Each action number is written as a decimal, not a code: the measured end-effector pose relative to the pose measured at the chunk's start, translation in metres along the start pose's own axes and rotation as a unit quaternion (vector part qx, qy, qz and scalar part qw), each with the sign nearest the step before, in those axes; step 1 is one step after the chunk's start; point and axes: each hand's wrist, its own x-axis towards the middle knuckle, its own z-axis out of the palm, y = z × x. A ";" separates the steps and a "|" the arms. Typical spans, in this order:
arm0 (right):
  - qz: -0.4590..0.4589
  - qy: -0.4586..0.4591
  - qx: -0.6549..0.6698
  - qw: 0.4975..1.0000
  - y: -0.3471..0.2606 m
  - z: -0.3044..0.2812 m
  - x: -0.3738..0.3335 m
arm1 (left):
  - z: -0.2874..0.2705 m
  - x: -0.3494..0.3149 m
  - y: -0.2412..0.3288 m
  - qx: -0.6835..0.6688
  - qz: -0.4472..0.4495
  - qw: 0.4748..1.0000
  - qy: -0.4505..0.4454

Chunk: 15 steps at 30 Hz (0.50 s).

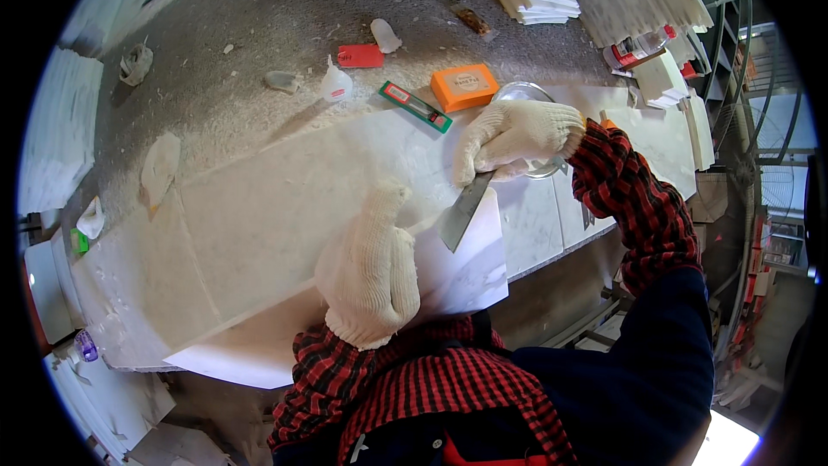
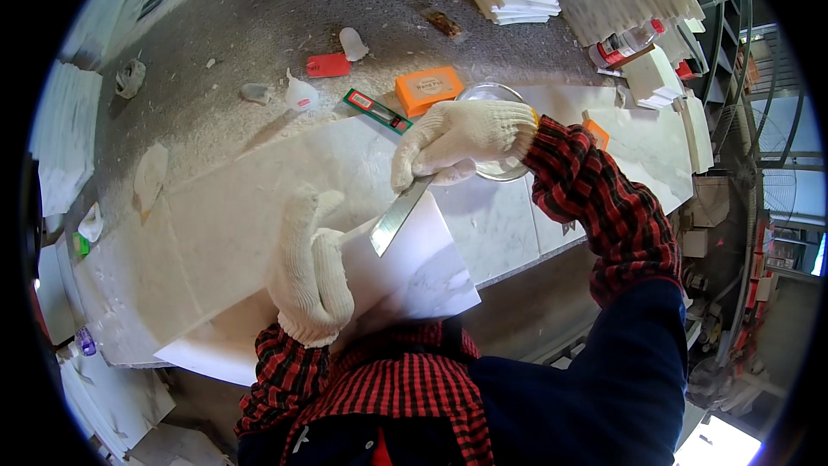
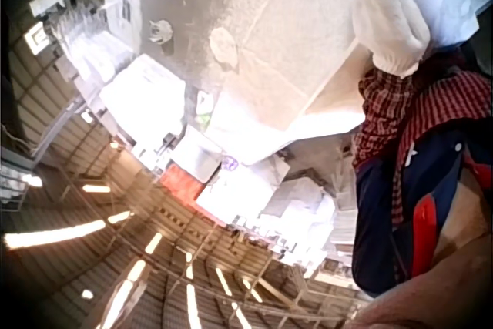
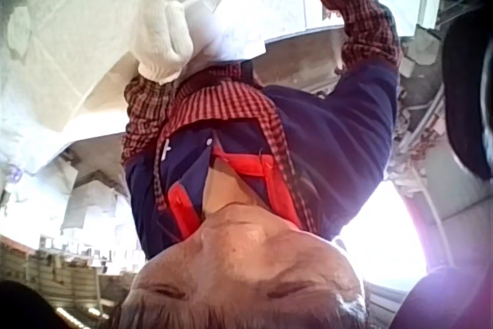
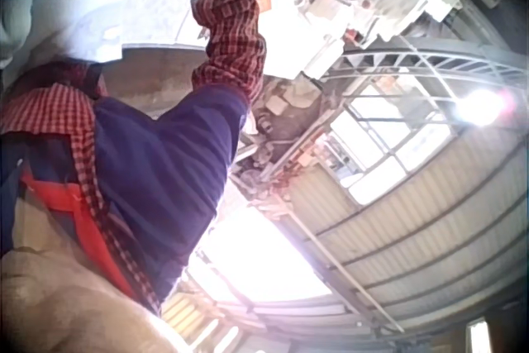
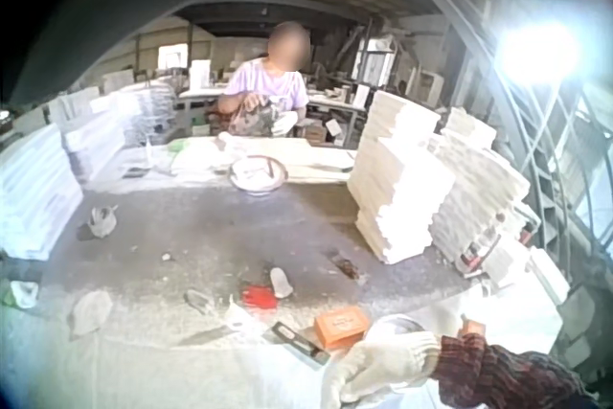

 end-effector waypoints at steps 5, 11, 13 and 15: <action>-0.035 -0.025 0.022 0.999 0.011 0.002 0.021 | 0.000 0.001 -0.001 -0.005 0.006 1.000 0.002; 0.007 0.001 0.048 0.999 0.019 -0.005 0.004 | 0.002 -0.003 -0.001 -0.005 0.006 1.000 0.011; -0.002 -0.010 0.068 0.998 0.014 -0.001 0.007 | 0.002 -0.002 0.000 -0.019 0.003 1.000 0.011; -0.013 0.003 0.048 0.999 0.011 0.005 0.009 | 0.000 -0.001 0.000 -0.012 0.002 1.000 0.005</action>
